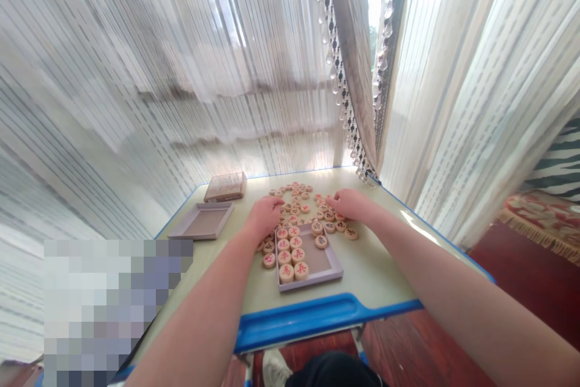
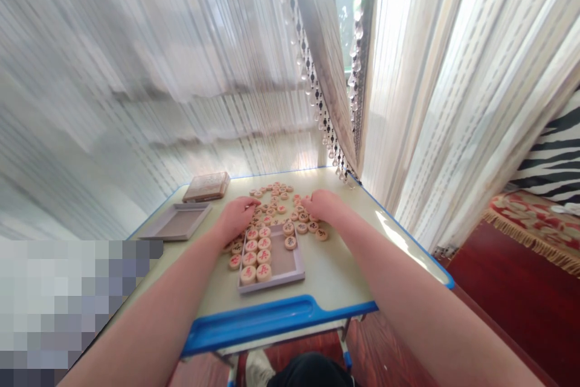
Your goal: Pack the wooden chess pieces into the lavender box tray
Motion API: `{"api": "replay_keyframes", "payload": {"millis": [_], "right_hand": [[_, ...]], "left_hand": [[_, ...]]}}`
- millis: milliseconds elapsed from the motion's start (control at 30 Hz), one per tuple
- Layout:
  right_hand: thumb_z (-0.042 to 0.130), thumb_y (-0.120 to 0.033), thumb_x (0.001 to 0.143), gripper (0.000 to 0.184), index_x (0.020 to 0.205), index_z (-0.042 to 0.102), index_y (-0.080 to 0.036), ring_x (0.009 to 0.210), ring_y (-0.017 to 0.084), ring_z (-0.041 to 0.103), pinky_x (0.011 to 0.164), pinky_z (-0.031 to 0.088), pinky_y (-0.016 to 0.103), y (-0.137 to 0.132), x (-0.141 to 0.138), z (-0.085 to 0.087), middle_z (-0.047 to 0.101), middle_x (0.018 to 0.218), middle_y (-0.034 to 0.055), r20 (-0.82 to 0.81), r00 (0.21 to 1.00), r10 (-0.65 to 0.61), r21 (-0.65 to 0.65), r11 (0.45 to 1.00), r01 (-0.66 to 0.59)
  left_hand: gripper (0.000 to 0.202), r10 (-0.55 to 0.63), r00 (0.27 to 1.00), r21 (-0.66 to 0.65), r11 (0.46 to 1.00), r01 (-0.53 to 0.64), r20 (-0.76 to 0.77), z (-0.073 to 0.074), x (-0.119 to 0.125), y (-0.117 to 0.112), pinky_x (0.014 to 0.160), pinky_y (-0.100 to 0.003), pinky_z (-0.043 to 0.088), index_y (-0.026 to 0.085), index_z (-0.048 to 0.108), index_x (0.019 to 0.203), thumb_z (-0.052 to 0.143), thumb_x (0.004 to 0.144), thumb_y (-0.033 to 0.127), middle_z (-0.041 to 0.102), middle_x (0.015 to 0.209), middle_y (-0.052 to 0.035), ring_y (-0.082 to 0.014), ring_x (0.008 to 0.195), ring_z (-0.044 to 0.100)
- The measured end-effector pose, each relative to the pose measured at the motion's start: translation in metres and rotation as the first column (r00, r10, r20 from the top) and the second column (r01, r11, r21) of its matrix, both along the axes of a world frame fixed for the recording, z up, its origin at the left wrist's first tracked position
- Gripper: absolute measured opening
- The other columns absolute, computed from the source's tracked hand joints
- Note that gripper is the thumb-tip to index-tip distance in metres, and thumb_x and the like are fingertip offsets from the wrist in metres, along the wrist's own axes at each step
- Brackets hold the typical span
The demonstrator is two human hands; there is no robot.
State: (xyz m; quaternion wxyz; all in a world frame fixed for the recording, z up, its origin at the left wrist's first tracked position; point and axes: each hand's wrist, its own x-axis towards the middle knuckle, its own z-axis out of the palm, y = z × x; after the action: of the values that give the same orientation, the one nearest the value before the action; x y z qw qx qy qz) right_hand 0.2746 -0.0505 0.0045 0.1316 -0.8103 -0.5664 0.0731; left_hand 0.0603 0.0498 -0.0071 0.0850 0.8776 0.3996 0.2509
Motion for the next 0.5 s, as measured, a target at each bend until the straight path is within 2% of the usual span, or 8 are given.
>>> {"api": "replay_keyframes", "payload": {"millis": [100,200,500], "right_hand": [[0.043,-0.040,0.082,0.037,0.101,0.065,-0.017,0.079,0.020,0.061,0.066,0.041,0.027,0.001,-0.002,-0.003,0.068,0.080,0.0086,0.006,0.998,0.067,0.063,0.996,-0.067],[0.046,-0.039,0.081,0.034,0.102,0.066,-0.021,0.079,0.019,0.060,0.066,0.040,0.026,0.002,-0.001,-0.007,0.068,0.087,0.0066,0.001,0.994,0.107,0.118,0.987,-0.106],[0.048,-0.038,0.078,0.029,0.093,0.067,-0.023,0.069,0.015,0.059,0.056,0.037,0.023,0.013,0.009,-0.017,0.068,0.084,0.0030,-0.055,0.997,0.054,0.171,0.984,-0.044]], "left_hand": [[0.032,0.005,1.000,-0.007,1.000,-0.005,0.014,0.000,-0.002,-0.001,0.091,-0.029,0.044,0.019,0.068,0.094,0.040,0.079,0.020,0.068,0.102,-0.0045,-0.0186,0.096,0.060],[0.031,0.000,1.000,-0.016,1.000,0.000,0.027,0.000,-0.005,-0.002,0.089,-0.029,0.045,0.020,0.068,0.094,0.042,0.079,0.022,0.068,0.101,-0.0040,-0.0188,0.095,0.061],[0.031,0.028,0.997,0.024,0.999,-0.029,0.077,0.005,-0.004,-0.005,0.090,-0.027,0.045,0.019,0.069,0.093,0.042,0.078,0.021,0.068,0.100,-0.0034,-0.0178,0.095,0.061]]}}
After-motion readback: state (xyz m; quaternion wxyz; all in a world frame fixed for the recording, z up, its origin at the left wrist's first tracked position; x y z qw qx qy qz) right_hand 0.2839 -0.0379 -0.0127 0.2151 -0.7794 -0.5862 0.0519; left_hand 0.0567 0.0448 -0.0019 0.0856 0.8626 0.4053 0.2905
